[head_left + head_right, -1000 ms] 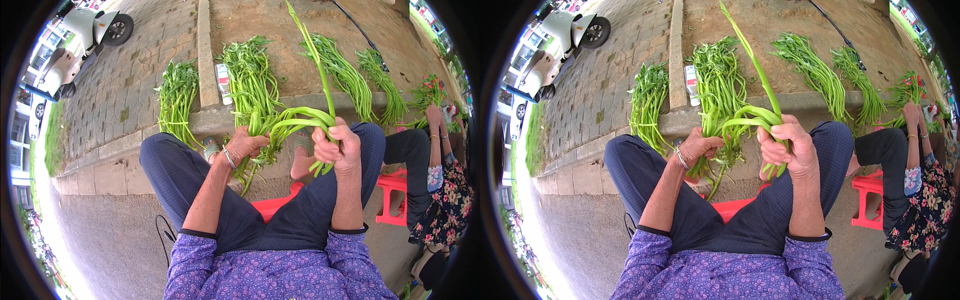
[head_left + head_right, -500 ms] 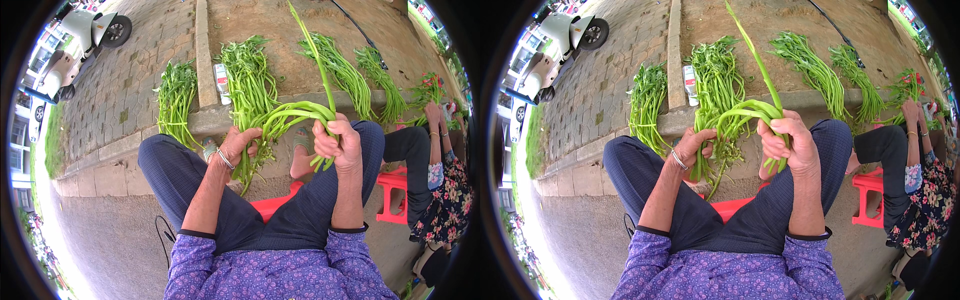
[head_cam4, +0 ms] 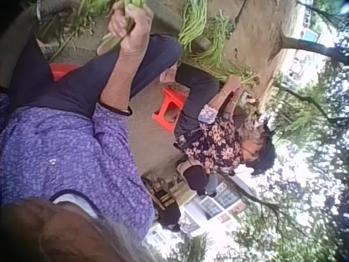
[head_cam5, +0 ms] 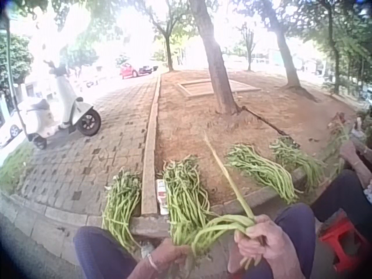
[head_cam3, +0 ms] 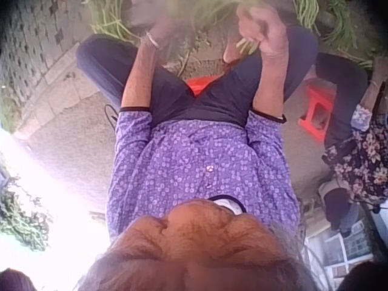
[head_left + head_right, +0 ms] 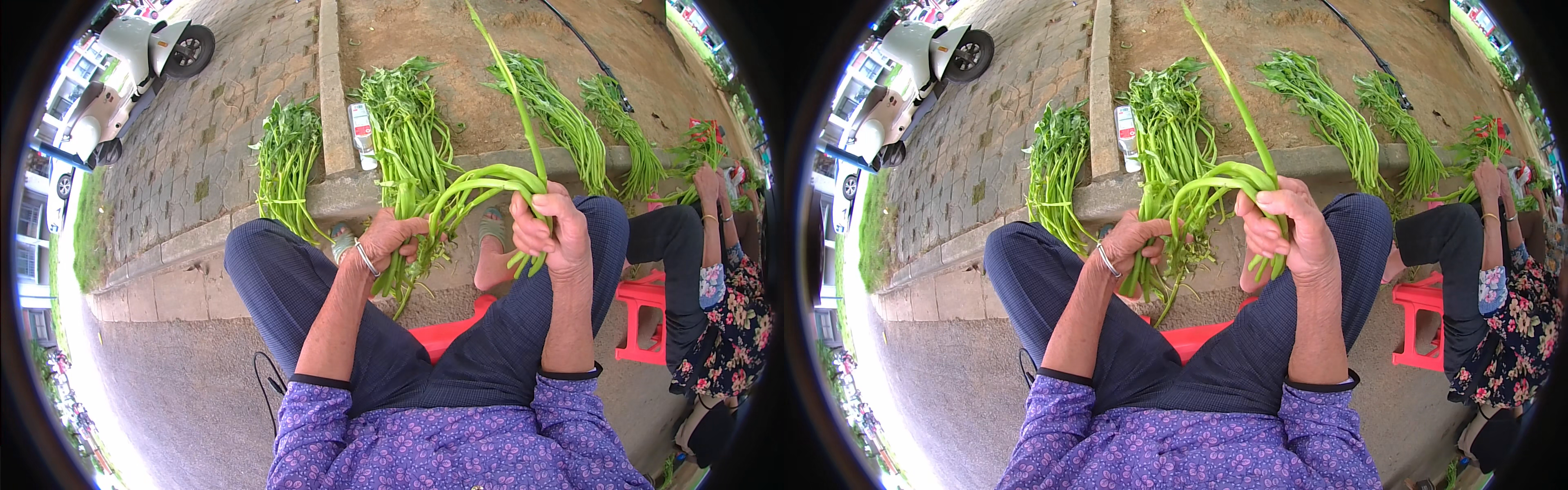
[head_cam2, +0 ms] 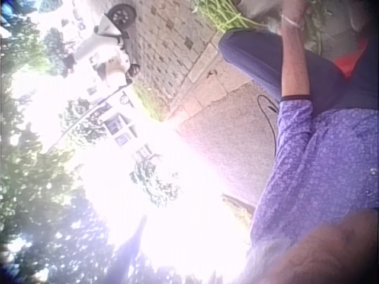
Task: The person sorts bunches of green leafy vegetables by hand while sitting on a stool outdoors. They pick through the stalks, separating pieces and placing them into organized piles on the ground.
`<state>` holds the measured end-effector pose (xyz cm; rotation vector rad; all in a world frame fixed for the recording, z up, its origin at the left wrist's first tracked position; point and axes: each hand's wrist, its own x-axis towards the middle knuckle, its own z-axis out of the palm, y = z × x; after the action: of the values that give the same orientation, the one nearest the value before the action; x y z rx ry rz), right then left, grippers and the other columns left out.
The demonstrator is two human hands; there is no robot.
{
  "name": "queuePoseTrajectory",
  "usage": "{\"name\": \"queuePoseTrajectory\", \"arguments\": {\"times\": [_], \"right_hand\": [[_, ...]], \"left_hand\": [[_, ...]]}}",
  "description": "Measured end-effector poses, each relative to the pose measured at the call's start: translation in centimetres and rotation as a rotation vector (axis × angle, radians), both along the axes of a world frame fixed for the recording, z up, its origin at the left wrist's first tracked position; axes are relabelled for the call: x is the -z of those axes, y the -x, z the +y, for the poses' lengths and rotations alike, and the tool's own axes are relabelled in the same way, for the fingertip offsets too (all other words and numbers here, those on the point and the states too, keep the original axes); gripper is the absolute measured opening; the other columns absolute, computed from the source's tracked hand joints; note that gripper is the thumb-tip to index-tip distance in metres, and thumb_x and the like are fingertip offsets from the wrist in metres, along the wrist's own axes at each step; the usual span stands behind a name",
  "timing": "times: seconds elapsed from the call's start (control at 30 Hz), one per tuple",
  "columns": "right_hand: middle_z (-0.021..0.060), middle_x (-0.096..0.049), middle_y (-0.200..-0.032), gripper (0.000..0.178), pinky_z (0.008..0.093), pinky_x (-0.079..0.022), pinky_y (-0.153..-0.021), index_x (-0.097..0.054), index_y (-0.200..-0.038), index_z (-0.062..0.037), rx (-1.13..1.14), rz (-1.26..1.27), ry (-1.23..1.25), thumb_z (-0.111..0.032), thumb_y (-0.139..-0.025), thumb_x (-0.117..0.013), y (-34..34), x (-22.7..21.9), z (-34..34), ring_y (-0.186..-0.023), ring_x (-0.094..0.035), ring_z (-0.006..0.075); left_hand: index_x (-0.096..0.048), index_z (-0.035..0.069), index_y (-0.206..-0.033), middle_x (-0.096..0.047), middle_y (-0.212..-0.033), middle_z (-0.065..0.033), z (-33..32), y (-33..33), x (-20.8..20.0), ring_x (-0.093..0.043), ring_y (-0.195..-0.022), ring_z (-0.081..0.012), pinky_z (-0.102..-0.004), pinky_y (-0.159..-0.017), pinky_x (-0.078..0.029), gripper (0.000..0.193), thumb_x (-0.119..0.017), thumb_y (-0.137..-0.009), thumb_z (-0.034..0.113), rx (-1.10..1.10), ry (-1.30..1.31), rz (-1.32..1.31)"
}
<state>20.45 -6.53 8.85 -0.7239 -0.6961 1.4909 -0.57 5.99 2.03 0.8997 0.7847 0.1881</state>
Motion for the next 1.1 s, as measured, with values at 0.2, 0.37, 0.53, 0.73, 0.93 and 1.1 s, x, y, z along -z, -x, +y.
{"name": "queuePoseTrajectory", "arguments": {"times": [0.2,0.37,0.53,0.73,0.93,1.1], "right_hand": [[-0.0033,-0.042,-0.052,0.024,0.0201,-0.029,-0.036,-0.057,-0.085,0.0048,-0.005,-0.02,0.021,-0.017,-0.083,-0.047,0.1,-0.1,0.1,-0.036,-0.033,0.0032],[-0.0027,-0.042,-0.052,0.025,0.0199,-0.029,-0.036,-0.057,-0.085,0.005,0.012,-0.012,0.034,-0.017,-0.082,-0.047,0.2,-0.1,0.1,-0.036,-0.032,0.0034],[-0.0025,-0.042,-0.052,0.024,0.0199,-0.029,-0.037,-0.058,-0.084,0.0049,0.02,-0.043,0.039,-0.017,-0.081,-0.047,0.2,-0.1,0.1,-0.037,-0.033,0.0035],[-0.0026,-0.043,-0.052,0.024,0.0199,-0.029,-0.037,-0.058,-0.084,0.0043,0.085,-0.114,0.077,-0.018,-0.082,-0.049,-0.3,-0.2,0.0,-0.037,-0.033,0.0032],[-0.0033,-0.042,-0.051,0.025,0.0194,-0.03,-0.037,-0.059,-0.083,0.0039,0.227,-0.193,0.109,-0.02,-0.083,-0.051,-1.5,-0.4,-0.4,-0.036,-0.034,0.0029],[-0.0027,-0.043,-0.052,0.024,0.0184,-0.029,-0.036,-0.06,-0.082,0.0048,0.277,-0.295,0.158,-0.018,-0.082,-0.052,-1.7,-0.7,-0.5,-0.037,-0.034,0.0026]], "left_hand": [[-0.063,0.003,-0.093,-0.054,-0.062,0.0012,-0.1,0.4,1.7,-0.037,-0.041,-0.0053,-0.023,-0.041,-0.034,0.018,-0.068,-0.079,0.011,0.098,-0.099,0.03],[-0.062,0.003,-0.091,-0.051,-0.059,0.0022,-0.2,0.2,1.7,-0.038,-0.042,-0.0051,-0.0218,-0.04,-0.033,0.017,-0.07,-0.076,0.007,0.13,-0.116,0.036],[-0.062,0.002,-0.085,-0.051,-0.058,0.0021,0.0,0.2,1.8,-0.041,-0.043,-0.0056,-0.022,-0.039,-0.032,0.012,-0.068,-0.076,0.008,0.149,-0.244,0.142],[-0.062,0.002,-0.081,-0.052,-0.059,0.0018,0.2,0.5,0.9,-0.043,-0.046,-0.0064,-0.0236,-0.039,-0.033,0.014,-0.064,-0.077,0.015,0.132,-0.408,0.239],[-0.062,0.003,-0.082,-0.052,-0.061,0.0037,1.0,1.3,-0.3,-0.044,-0.048,-0.0042,-0.0204,-0.041,-0.034,0.01,-0.064,-0.078,0.012,0.092,-0.396,0.263],[-0.064,0.0,-0.081,-0.056,-0.062,-0.0012,1.5,1.7,0.1,-0.049,-0.053,-0.0097,-0.027,-0.049,-0.04,0.014,-0.064,-0.075,0.013,0.096,-0.561,0.345]]}}
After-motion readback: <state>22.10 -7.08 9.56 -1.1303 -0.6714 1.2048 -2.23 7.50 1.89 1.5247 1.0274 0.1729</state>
